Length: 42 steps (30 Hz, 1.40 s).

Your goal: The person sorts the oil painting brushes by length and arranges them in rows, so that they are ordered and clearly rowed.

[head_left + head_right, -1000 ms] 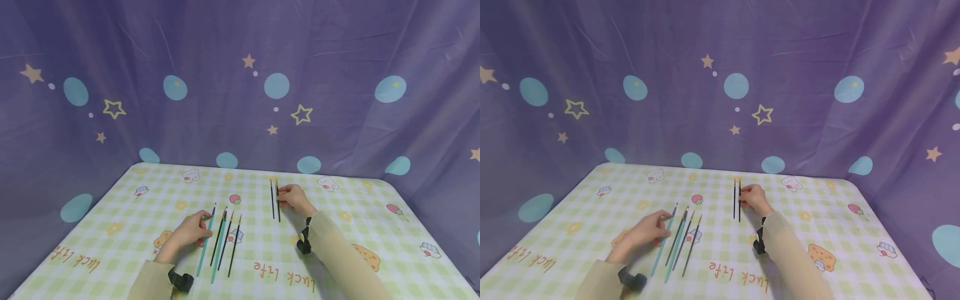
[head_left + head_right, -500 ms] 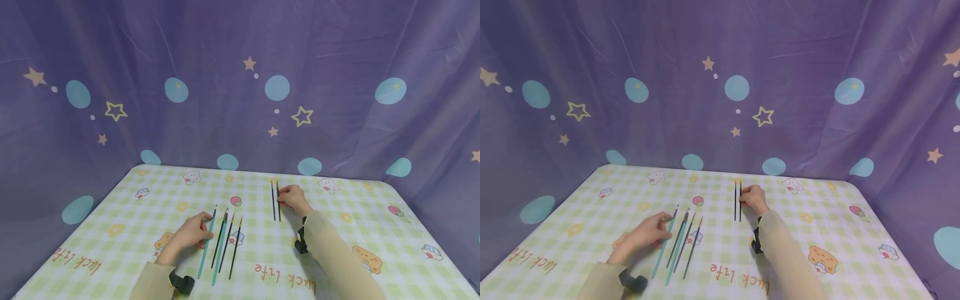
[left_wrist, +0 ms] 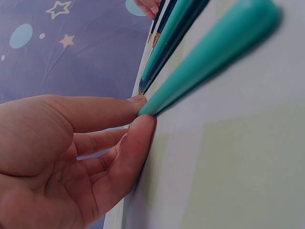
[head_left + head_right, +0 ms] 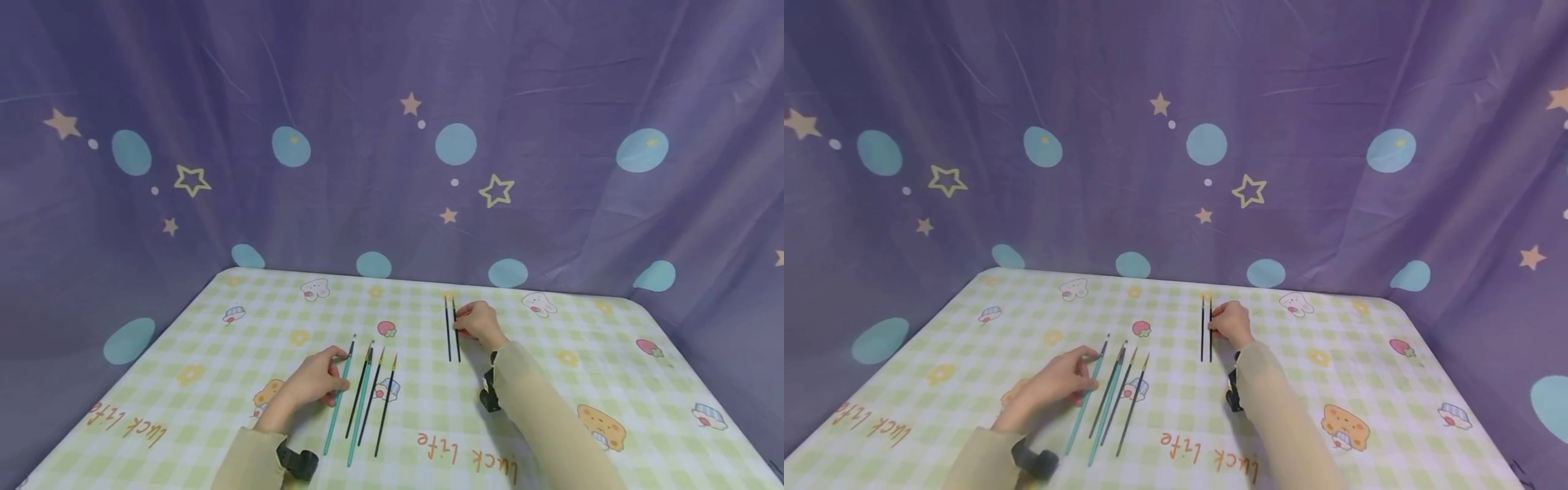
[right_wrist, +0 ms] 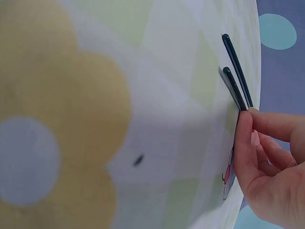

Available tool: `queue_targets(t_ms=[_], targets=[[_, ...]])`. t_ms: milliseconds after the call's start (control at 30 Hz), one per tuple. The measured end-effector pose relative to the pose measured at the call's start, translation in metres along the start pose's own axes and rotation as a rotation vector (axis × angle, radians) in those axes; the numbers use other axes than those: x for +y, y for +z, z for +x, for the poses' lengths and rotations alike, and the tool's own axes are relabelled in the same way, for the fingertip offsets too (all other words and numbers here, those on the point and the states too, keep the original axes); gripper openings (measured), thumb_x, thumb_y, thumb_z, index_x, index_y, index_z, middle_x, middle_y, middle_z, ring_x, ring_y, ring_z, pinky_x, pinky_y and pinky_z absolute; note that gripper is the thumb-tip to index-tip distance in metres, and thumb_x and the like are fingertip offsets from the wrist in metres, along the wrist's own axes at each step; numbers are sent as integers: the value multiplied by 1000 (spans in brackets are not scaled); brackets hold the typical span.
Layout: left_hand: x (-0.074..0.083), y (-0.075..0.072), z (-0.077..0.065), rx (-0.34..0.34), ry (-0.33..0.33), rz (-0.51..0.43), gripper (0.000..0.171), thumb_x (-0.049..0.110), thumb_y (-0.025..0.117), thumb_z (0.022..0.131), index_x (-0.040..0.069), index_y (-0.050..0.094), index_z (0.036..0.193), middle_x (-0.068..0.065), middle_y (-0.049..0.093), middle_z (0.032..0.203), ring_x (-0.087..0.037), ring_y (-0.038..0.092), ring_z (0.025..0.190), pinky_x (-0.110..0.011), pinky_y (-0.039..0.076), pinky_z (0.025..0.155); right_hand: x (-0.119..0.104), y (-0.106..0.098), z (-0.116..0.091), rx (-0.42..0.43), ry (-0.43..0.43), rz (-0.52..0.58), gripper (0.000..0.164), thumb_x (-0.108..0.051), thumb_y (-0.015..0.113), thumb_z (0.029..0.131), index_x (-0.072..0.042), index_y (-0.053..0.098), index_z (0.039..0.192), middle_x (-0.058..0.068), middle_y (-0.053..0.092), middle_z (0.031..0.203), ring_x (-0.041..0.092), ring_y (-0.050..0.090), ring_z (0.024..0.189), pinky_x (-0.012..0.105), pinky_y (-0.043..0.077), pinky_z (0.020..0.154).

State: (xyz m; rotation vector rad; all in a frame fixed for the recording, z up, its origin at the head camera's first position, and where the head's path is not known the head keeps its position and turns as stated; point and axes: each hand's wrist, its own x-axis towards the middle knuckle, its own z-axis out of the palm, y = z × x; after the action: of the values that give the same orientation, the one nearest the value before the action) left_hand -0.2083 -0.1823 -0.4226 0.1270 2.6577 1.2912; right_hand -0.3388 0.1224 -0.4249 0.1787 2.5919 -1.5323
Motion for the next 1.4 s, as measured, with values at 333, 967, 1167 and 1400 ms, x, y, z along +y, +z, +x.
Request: queue_targets(t_ms=[333, 967, 1167, 1400], targets=[[-3, 3, 0, -17, -9, -9, 50, 5, 66, 80, 0, 46, 125, -8, 51, 69, -17, 54, 44, -29, 48, 44, 6, 1, -4, 47, -9, 4, 22, -1, 67, 75, 5, 65, 96, 22, 63, 95, 9, 59, 49, 23, 54, 51], [2, 1, 0, 11, -13, 0, 49, 3, 66, 79, 0, 47, 124, -8, 51, 69, -17, 54, 44, -29, 49, 44, -4, 2, -23, 116, -137, -48, 26, -3, 65, 74, 5, 64, 98, 10, 66, 70, 11, 59, 49, 21, 51, 49], [-1, 2, 0, 9, -10, -3, 49, 3, 66, 79, 0, 47, 124, -8, 51, 69, -17, 54, 44, -29, 48, 44, -10, 16, -42, 68, -172, -43, 25, -3, 66, 75, 4, 64, 99, 9, 65, 76, 18, 63, 54, 25, 54, 52], [0, 1, 1, 16, -8, 4, 48, 3, 66, 79, 0, 47, 124, -8, 51, 69, -17, 54, 43, -29, 48, 44, -20, 33, -64, -2, -204, -33, 23, -4, 68, 74, 3, 64, 96, 8, 64, 74, 17, 62, 51, 28, 55, 52]])
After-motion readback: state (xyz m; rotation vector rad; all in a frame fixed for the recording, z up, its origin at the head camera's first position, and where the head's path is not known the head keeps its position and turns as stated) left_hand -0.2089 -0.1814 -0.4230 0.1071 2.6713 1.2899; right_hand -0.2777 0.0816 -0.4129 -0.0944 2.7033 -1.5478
